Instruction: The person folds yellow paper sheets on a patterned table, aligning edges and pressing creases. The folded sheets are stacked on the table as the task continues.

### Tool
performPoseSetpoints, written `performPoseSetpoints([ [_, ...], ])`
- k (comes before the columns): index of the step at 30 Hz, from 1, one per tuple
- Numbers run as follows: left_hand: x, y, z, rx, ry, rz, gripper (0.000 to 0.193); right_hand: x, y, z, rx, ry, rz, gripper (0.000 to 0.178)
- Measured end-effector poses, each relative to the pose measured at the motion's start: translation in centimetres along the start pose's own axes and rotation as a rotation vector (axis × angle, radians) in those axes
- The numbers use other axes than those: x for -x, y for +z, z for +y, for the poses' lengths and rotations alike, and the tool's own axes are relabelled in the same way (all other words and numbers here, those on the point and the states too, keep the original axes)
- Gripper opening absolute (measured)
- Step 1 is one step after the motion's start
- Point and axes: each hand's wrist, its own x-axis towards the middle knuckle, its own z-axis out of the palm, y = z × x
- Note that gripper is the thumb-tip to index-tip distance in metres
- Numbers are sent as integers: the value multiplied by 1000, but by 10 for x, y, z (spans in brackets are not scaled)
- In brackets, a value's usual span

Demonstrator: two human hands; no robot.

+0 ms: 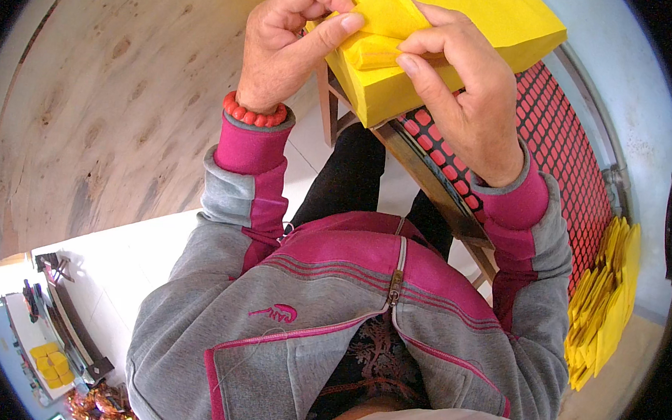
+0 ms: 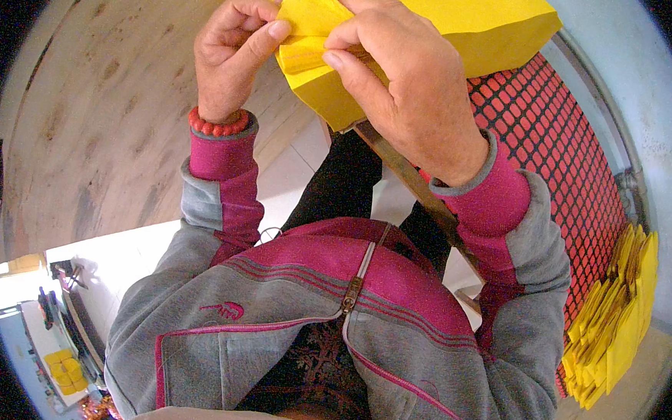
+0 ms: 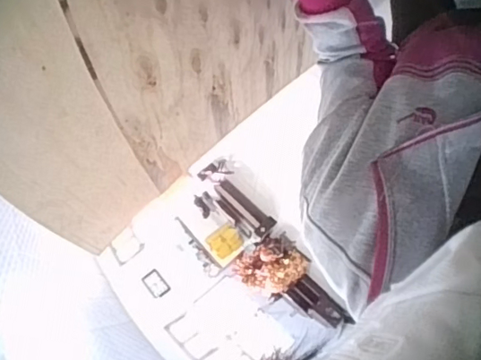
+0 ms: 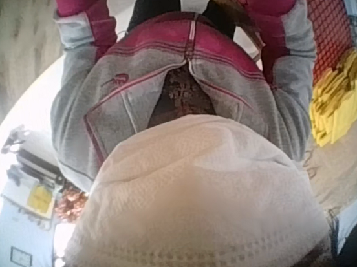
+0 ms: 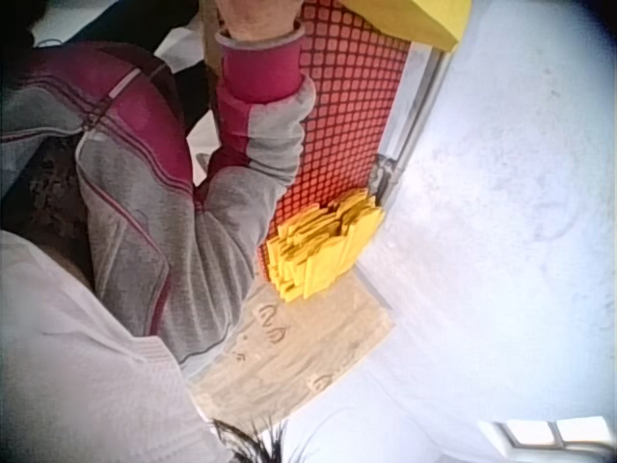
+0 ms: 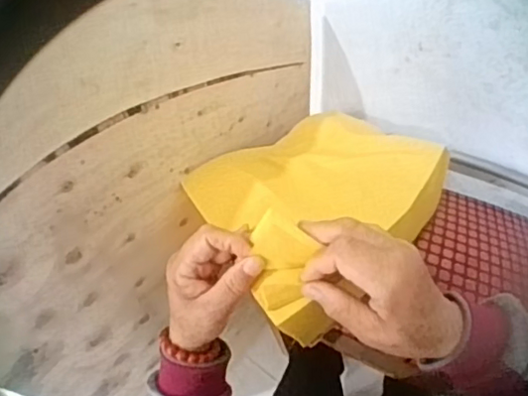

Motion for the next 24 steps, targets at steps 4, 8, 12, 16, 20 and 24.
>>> performPoseSetpoints([
  [4,-6,5,7,-16,35,36,10,-3,-6,-3,-67,63,22,17],
  [8,-3,18,20,149,-12,15,6,-4,-13,-9,-175,69,153,18],
  [12,-8,29,20,27,106,85,12,33,-41,-47,-270,428,-22,13],
  [16,-10,27,14,51,239,24,13,102,-12,-69,-588,362,-164,10],
  [20,-14,21,10,-16,307,-15,3,176,29,-46,-488,677,-571,15],
  [24,-9,13,16,-42,170,-78,7,242,55,1,125,827,-431,20],
])
